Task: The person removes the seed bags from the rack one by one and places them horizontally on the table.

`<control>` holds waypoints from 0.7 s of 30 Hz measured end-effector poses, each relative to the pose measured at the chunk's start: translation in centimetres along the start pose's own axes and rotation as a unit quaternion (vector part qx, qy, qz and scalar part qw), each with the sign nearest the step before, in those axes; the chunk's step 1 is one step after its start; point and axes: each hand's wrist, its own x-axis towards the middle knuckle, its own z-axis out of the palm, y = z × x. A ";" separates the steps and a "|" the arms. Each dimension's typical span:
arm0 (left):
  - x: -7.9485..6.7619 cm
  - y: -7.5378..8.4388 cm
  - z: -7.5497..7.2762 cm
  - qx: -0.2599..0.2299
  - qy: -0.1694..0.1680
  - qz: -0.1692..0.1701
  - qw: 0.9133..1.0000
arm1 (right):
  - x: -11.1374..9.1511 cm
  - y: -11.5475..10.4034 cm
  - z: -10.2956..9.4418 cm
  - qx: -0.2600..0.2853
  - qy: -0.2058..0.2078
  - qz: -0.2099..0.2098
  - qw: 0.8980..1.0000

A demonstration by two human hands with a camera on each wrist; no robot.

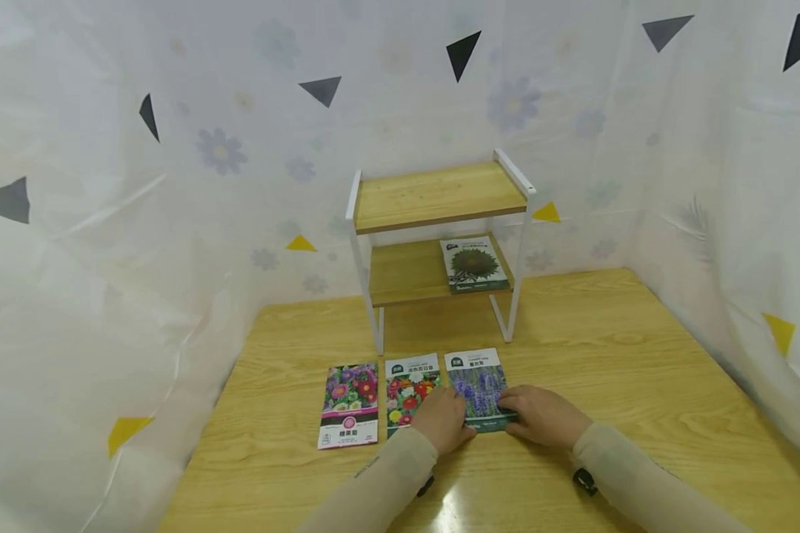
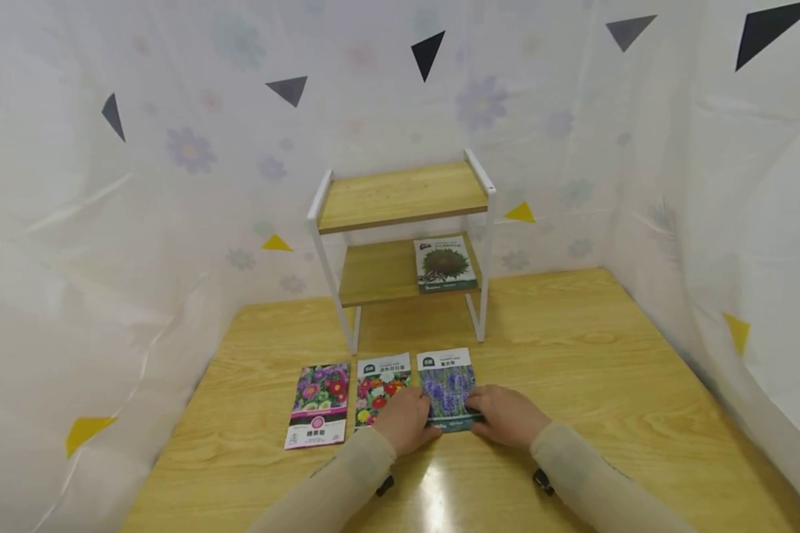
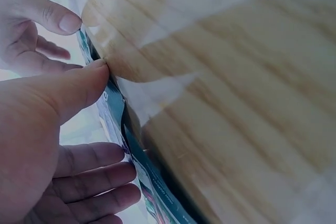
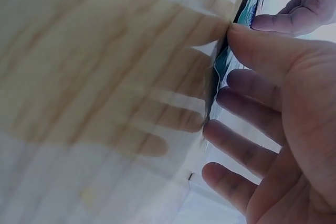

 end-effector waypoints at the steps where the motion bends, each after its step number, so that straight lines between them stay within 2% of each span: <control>1: 0.0 0.0 0.0 0.000 0.004 0.002 1.000 | 0.0 0.0 0.0 -0.002 0.001 -0.002 1.000; 7: -0.3 0.0 0.0 -0.005 0.021 0.010 1.000 | 0.1 0.1 -0.1 -0.005 0.037 -0.026 0.999; 11: -0.3 -0.2 -0.5 -0.012 0.028 0.010 0.999 | 0.7 0.4 -0.7 -0.018 0.073 -0.034 0.997; 14: -0.1 -0.8 -1.6 -0.006 0.055 0.016 0.998 | 1.5 0.8 -1.6 -0.030 0.099 -0.035 0.994; 18: 0.7 -2.1 -3.6 0.014 0.110 0.034 0.993 | 2.7 1.3 -3.4 -0.040 0.128 -0.029 0.991; 21: 1.5 -3.2 -5.4 0.024 0.127 0.036 0.991 | 3.6 1.7 -4.8 -0.053 0.142 -0.024 0.988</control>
